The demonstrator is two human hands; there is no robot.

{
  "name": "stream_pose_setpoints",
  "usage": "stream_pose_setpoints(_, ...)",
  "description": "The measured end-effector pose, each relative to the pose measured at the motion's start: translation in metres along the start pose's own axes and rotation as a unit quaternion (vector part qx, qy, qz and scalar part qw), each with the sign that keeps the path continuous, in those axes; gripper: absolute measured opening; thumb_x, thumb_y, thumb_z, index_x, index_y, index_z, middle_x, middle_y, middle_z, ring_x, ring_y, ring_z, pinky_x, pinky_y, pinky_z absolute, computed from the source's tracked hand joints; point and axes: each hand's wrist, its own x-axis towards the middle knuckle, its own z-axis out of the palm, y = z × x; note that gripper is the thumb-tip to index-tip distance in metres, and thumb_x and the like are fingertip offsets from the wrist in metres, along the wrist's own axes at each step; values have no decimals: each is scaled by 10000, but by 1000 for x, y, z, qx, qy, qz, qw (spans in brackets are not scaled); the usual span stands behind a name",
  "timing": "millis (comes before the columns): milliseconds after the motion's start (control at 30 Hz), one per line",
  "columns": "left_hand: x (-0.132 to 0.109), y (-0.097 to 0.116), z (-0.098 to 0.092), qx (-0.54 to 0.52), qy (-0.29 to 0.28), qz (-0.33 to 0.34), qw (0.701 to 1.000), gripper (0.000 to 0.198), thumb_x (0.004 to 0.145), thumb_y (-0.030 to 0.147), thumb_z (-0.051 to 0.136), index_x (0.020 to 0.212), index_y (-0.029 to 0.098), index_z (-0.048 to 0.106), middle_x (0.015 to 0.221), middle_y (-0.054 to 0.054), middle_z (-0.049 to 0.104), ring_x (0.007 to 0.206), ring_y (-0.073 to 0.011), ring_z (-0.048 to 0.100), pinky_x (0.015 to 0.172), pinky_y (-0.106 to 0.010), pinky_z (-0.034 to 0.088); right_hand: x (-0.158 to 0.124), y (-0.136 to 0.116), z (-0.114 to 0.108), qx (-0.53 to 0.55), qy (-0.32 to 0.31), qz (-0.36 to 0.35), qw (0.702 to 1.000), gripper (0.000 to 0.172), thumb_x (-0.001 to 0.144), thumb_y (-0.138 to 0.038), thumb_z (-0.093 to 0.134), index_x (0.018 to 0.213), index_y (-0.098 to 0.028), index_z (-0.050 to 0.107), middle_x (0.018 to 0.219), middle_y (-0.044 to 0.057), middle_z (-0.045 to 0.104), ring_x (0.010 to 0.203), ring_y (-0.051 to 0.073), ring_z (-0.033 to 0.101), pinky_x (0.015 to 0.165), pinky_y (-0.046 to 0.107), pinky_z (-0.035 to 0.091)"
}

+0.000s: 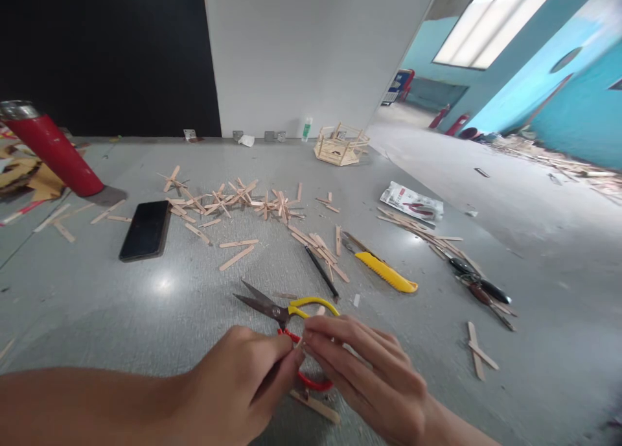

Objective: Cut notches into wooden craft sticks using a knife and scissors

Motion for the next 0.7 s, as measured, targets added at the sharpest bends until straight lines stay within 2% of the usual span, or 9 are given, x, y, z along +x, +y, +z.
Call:
stream_pose_setpoints(133,2,2,-3,7,-4,-11,1000,447,1096,358,332,750,191,561,638,11,611,554,-117,496,560,-244,347,10,-2,-7,-71,-14,-70,995,379,1086,-133,366,1003,-69,730,947,180,812,895,219,789,692,284,652)
stream_pose_setpoints(367,5,5,-5,-8,-12,-2,1000,442,1097,345,328,763,185,568,667,15,619,586,-114,501,595,-243,347,6,-1,3,-66,-2,-72,995,297,1059,-79,387,1047,-35,680,945,194,801,939,227,782,771,278,650)
stream_pose_setpoints(533,7,7,-5,-29,-36,-33,998,420,1078,354,327,754,184,533,665,12,584,584,-113,456,581,-230,349,0,-1,12,1,-17,12,1000,190,1062,-77,423,1063,-87,612,918,142,777,857,193,770,613,248,582)
stream_pose_setpoints(600,6,7,-6,-32,-37,-34,998,413,1074,361,327,745,188,509,661,17,557,586,-113,435,575,-227,345,-1,0,14,23,-7,50,998,163,1062,-87,434,1069,-111,595,920,119,772,850,174,766,609,232,570)
stream_pose_setpoints(700,6,8,-7,-41,-27,-33,998,424,1078,373,323,733,194,492,640,29,521,574,-110,415,563,-225,336,-4,1,13,28,-8,64,998,183,1070,-94,421,1109,-122,598,994,127,778,925,172,768,640,225,574)
